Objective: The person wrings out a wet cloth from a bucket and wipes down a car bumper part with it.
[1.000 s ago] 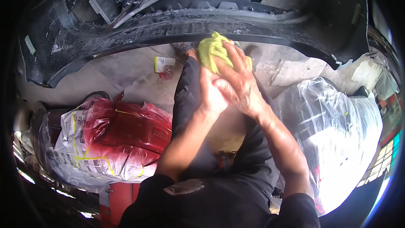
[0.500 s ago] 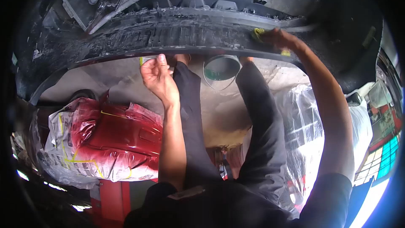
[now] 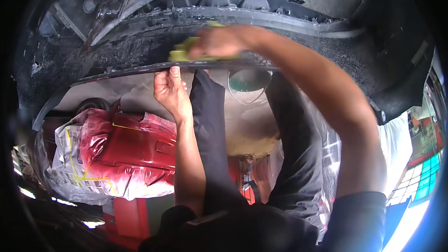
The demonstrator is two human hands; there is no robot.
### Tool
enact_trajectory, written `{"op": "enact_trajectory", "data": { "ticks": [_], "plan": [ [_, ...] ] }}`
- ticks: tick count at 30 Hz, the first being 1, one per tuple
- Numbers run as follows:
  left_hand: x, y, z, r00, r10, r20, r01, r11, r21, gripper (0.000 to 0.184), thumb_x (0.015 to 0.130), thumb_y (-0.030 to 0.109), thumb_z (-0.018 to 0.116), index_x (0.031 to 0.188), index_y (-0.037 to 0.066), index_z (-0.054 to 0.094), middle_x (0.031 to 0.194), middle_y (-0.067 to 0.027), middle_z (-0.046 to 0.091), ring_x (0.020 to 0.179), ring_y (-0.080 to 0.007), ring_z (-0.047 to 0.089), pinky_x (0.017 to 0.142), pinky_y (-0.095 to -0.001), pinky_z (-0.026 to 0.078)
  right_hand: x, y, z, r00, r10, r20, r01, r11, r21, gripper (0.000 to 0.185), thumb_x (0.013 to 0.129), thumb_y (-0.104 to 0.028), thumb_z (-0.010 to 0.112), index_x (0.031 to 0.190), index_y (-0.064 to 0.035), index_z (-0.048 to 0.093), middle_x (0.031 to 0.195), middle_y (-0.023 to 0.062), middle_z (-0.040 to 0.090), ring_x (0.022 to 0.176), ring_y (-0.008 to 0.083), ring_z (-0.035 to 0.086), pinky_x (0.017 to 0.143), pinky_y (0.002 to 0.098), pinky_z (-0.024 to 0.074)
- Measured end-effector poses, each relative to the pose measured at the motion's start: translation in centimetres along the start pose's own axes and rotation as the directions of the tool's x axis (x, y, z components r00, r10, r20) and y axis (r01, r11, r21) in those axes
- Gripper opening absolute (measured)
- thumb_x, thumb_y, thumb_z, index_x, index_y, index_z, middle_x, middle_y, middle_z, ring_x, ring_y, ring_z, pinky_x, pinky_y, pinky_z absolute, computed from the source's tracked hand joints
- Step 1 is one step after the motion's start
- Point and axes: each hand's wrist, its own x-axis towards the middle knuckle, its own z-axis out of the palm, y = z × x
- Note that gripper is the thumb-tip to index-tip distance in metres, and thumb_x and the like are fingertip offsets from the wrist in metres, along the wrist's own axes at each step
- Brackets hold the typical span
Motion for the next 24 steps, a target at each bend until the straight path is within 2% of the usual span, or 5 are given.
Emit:
{"op": "enact_trajectory", "data": {
  "ticks": [3,9,13,18,24],
  "plan": [
    [-0.1,-0.2,-0.3,0.999,-0.044,0.007,0.044,0.999,0.001,0.022,0.093,0.018,0.077,0.089,0.004,0.060,0.075,0.0009,0.061,0.055,-0.0051,0.048,0.047,-0.0199,0.039,-10.7,-1.9,-1.2,0.772,0.635,-0.027,-0.636,0.771,-0.028,0.058,0.088,-0.042,0.071,0.125,0.0022,0.068,0.126,0.0166,0.068,0.114,0.0255,0.065,0.101,0.0360,0.0503],
    [-0.3,-0.3,-0.1,1.000,-0.031,-0.003,0.031,0.999,-0.018,0.021,0.093,0.018,0.076,0.089,0.005,0.059,0.078,-0.0009,0.063,0.059,-0.0070,0.055,0.051,-0.0206,0.047,-8.8,-3.7,1.3,0.946,0.058,-0.319,0.033,0.961,0.274,0.036,0.092,-0.003,0.054,0.124,0.0054,0.067,0.127,0.0198,0.068,0.117,0.0264,0.066,0.108,0.0380,0.0483],
    [-0.1,-0.2,-0.3,0.999,-0.041,0.036,0.043,0.998,-0.040,0.022,0.094,0.017,0.074,0.095,0.003,0.058,0.082,-0.0035,0.066,0.066,-0.0103,0.063,0.059,-0.0230,0.053,3.6,-4.2,4.9,0.926,-0.029,-0.375,0.002,0.997,-0.073,0.037,0.086,0.002,0.060,0.121,-0.0052,0.072,0.117,0.0163,0.071,0.109,0.0321,0.066,0.101,0.0415,0.0507],
    [0.1,-1.5,-0.8,0.997,0.025,0.075,-0.018,0.996,-0.088,0.021,0.095,0.016,0.073,0.098,0.001,0.058,0.086,-0.0062,0.068,0.070,-0.0137,0.066,0.064,-0.0272,0.057,1.9,-2.0,3.7,0.964,0.209,-0.164,-0.136,0.919,0.370,0.078,0.085,-0.066,0.063,0.126,-0.0001,0.059,0.125,0.0117,0.060,0.099,0.0198,0.055,0.083,0.0339,0.0474],
    [-0.1,0.2,-0.5,0.992,-0.051,0.114,0.061,0.994,-0.088,0.024,0.097,0.022,0.070,0.098,0.002,0.057,0.089,-0.0084,0.067,0.076,-0.0166,0.068,0.065,-0.0291,0.058,-7.4,-4.5,0.0,0.848,0.479,-0.228,-0.504,0.861,-0.063,0.040,0.091,-0.001,0.054,0.128,-0.0116,0.063,0.129,0.0093,0.066,0.108,0.0235,0.067,0.097,0.0362,0.0518]
  ]
}}
